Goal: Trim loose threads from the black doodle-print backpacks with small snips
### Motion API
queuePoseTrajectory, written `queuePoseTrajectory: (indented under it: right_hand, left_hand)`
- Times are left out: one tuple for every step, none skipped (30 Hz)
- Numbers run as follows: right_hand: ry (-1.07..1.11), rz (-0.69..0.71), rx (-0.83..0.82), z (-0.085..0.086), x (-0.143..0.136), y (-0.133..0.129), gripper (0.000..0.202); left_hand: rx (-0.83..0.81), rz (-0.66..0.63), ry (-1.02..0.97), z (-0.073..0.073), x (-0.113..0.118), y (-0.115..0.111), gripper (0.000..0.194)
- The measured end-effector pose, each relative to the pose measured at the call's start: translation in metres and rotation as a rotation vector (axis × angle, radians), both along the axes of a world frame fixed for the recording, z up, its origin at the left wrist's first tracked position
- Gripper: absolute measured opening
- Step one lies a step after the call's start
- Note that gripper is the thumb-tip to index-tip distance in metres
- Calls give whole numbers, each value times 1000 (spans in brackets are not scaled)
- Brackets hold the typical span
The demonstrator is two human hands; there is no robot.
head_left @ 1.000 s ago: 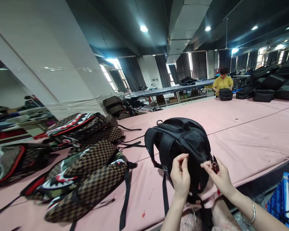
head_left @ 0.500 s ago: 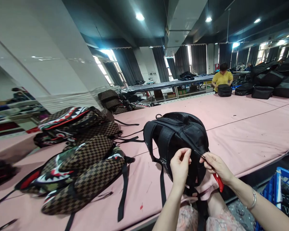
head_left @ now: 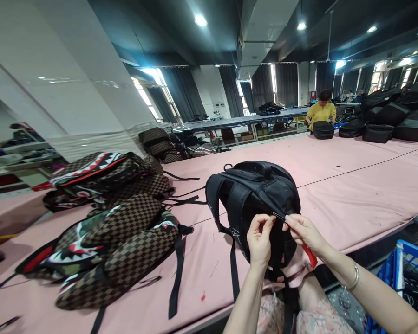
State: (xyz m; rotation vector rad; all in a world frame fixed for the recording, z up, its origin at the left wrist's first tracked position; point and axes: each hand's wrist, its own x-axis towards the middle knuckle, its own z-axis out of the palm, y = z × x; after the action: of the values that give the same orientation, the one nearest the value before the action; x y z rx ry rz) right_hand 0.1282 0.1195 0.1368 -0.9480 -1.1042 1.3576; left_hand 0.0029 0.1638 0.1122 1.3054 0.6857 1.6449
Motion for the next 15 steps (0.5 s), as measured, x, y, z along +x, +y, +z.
queuePoseTrajectory:
  right_hand:
    - [-11, -6, -2, 1, 0, 1, 43]
    - [-25, -12, -2, 1, 0, 1, 43]
    - [-37, -17, -3, 2, 0, 2, 43]
    - [-44, -19, -4, 3, 0, 3, 44]
    - [-44, -20, -5, 3, -1, 3, 44]
    - [-43, -23, -6, 3, -1, 4, 44]
    - [-42, -28, -5, 4, -2, 4, 44]
    - [-44, -37, -1, 4, -2, 4, 44]
    - [-49, -47, 7, 3, -3, 5, 44]
    - [-56, -58, 17, 3, -4, 5, 43]
    - [-58, -67, 28, 3, -4, 5, 43]
    - [-54, -70, 38, 3, -4, 5, 42]
    - [-41, -65, 44, 3, -4, 5, 41]
    - [-20, -51, 45, 3, -3, 5, 40]
    - [4, -35, 44, 4, -1, 5, 40]
  left_hand:
    - [9, -11, 1, -1, 0, 1, 12]
    - [18, -19, 6, -2, -1, 1, 11]
    - [27, -25, 15, -3, -1, 2, 11]
    - [36, -30, 25, -4, -2, 2, 10]
    - [44, -31, 33, -4, -3, 3, 9]
    - [51, -32, 40, -5, -3, 3, 9]
    - [55, -32, 45, -5, -3, 4, 9]
    - [58, -31, 49, -5, -3, 4, 9]
    - [59, -29, 52, -6, -3, 4, 9]
    - [58, -25, 57, -6, -2, 4, 9]
    - [55, -25, 64, -6, -2, 4, 10]
    - [47, -25, 71, -5, -3, 3, 10]
    - [36, -27, 83, -3, -4, 1, 11]
    - [29, -32, 104, -1, -6, -2, 12]
    - [36, -47, 141, 4, -9, -5, 16]
